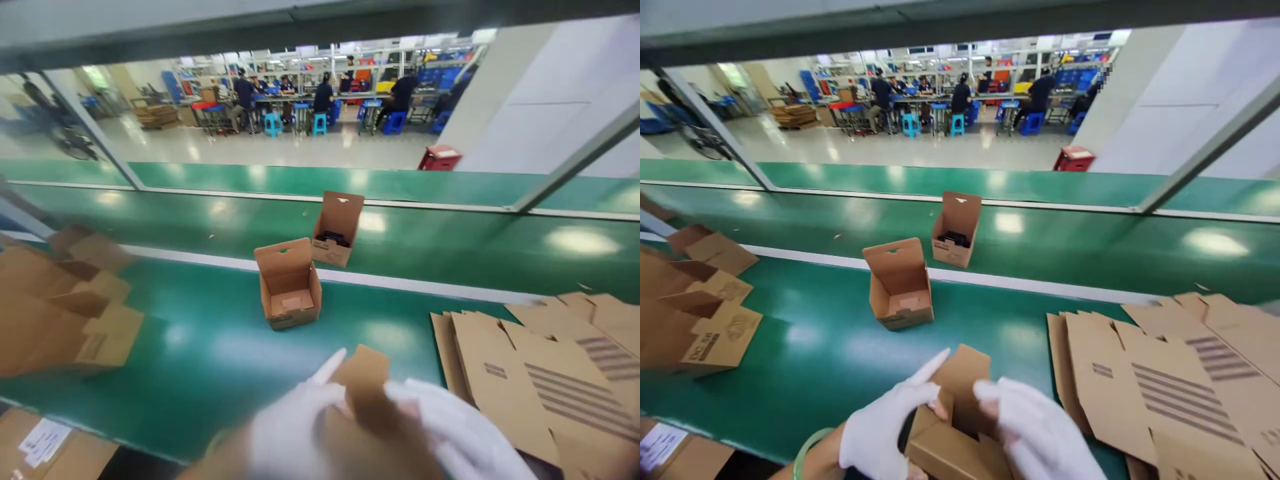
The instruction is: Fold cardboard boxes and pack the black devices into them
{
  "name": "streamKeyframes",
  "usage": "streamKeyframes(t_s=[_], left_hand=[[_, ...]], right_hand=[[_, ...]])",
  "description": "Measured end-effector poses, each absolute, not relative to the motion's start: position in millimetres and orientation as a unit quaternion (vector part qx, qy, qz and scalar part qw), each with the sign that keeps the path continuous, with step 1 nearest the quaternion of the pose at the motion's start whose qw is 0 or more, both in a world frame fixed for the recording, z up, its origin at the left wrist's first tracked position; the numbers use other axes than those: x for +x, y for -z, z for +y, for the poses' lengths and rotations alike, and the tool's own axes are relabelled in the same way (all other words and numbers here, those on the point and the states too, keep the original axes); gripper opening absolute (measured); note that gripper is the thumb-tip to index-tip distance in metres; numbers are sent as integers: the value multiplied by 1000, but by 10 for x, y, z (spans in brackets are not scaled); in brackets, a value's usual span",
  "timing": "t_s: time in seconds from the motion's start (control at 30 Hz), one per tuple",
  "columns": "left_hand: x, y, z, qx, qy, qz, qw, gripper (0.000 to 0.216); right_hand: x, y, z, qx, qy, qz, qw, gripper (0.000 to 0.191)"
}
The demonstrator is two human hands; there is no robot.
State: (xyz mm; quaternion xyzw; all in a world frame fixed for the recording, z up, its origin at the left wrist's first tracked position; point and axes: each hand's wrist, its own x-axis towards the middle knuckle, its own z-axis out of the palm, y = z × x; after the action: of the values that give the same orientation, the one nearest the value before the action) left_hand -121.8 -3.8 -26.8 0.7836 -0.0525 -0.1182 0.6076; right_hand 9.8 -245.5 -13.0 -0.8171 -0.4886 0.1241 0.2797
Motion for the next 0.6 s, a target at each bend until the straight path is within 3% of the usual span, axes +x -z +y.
streamKeyframes(t_s=[0.1,0.2,0.27,0.43,0.6], left_hand=[[-1251,234,-47,789,104,-61,602,49],[-1247,211,-64,784,90,-100,606,55],[-1227,193,-74,780,84,-118,608,55],[-1185,185,-113,770,53,-133,622,57],[-1196,215,-161,738,13,-118,664,34]], right_hand=[[164,315,-2630,-833,-241,-294,403,48],[111,384,-2535,-651,-470,-220,554,54],[45,344,-2355,-542,-545,-210,605,53],[82,238,-2097,-506,-613,-233,559,58],[393,273,-2225,-472,-670,-328,469,72]])
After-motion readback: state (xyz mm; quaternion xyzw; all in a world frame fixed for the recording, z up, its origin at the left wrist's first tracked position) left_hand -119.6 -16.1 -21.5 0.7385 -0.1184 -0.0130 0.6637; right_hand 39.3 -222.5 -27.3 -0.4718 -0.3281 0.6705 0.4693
